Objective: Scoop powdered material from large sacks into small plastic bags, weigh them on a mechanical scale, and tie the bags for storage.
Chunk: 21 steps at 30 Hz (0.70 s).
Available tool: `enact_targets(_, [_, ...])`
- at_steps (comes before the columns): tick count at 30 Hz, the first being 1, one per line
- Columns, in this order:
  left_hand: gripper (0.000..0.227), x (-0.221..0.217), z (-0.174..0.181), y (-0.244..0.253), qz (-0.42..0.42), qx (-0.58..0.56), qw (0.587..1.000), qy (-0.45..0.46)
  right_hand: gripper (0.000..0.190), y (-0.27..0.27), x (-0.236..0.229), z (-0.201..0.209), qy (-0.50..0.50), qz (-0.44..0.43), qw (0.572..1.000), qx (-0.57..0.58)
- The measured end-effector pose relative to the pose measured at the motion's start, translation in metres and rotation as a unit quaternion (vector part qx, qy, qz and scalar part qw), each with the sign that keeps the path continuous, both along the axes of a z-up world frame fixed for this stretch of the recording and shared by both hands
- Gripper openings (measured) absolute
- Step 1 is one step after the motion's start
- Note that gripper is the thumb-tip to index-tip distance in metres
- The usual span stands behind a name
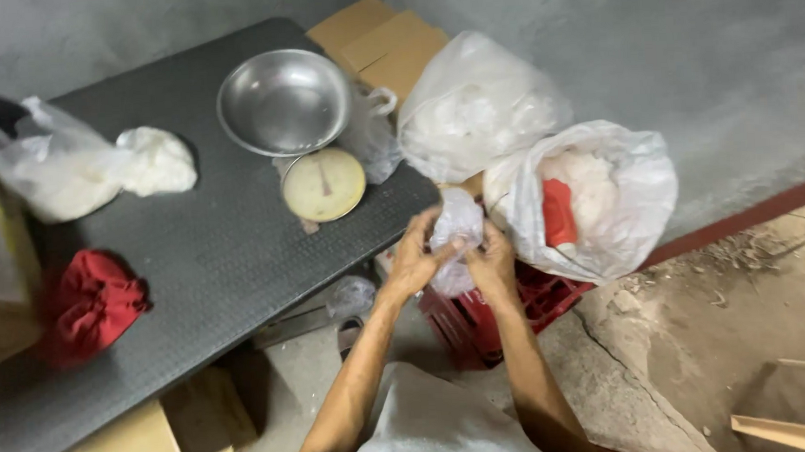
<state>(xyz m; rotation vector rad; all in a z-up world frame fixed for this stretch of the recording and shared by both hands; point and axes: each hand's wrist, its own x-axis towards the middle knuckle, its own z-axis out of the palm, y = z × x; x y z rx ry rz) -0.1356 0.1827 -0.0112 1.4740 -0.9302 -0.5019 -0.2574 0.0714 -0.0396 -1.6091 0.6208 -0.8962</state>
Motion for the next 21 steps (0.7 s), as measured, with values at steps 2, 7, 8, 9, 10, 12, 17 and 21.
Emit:
enact_targets(2, [0.046,0.007,-0.043,-0.008,0.050,0.023,0.996,0.063,0.028,0.004,-0.001,0.012,-0.025,0.033,0.986,0.161])
enact_targets(7, [0.034,0.030,-0.137,-0.004,0.129,0.049,0.942,0.304,0.031,-0.013,-0.017,0.026,-0.218,0.163,0.825,0.496])
enact_targets(8, [0.032,0.032,-0.159,-0.001,0.105,0.052,0.935,0.334,0.033,-0.020,-0.021,0.023,-0.260,0.134,0.786,0.544])
enact_targets(9, [0.031,0.034,-0.180,0.002,0.081,0.055,0.927,0.363,0.035,-0.028,-0.024,0.020,-0.300,0.105,0.742,0.590])
enact_targets(10, [0.031,0.035,-0.205,0.001,0.080,0.059,0.927,0.363,0.035,-0.032,-0.025,0.014,-0.302,0.102,0.741,0.592])
enact_targets(12, [0.028,0.035,-0.256,0.000,0.055,0.027,0.937,0.343,0.039,-0.042,-0.027,0.002,-0.305,0.088,0.771,0.552])
enact_targets(17, [0.008,0.045,-0.160,0.030,-0.063,-0.163,0.864,0.472,0.021,-0.036,-0.035,-0.001,-0.252,0.014,0.834,0.491])
enact_targets(21, [0.050,0.034,-0.011,0.043,-0.107,-0.109,0.915,0.373,0.007,-0.027,-0.029,0.009,-0.228,-0.023,0.865,0.446])
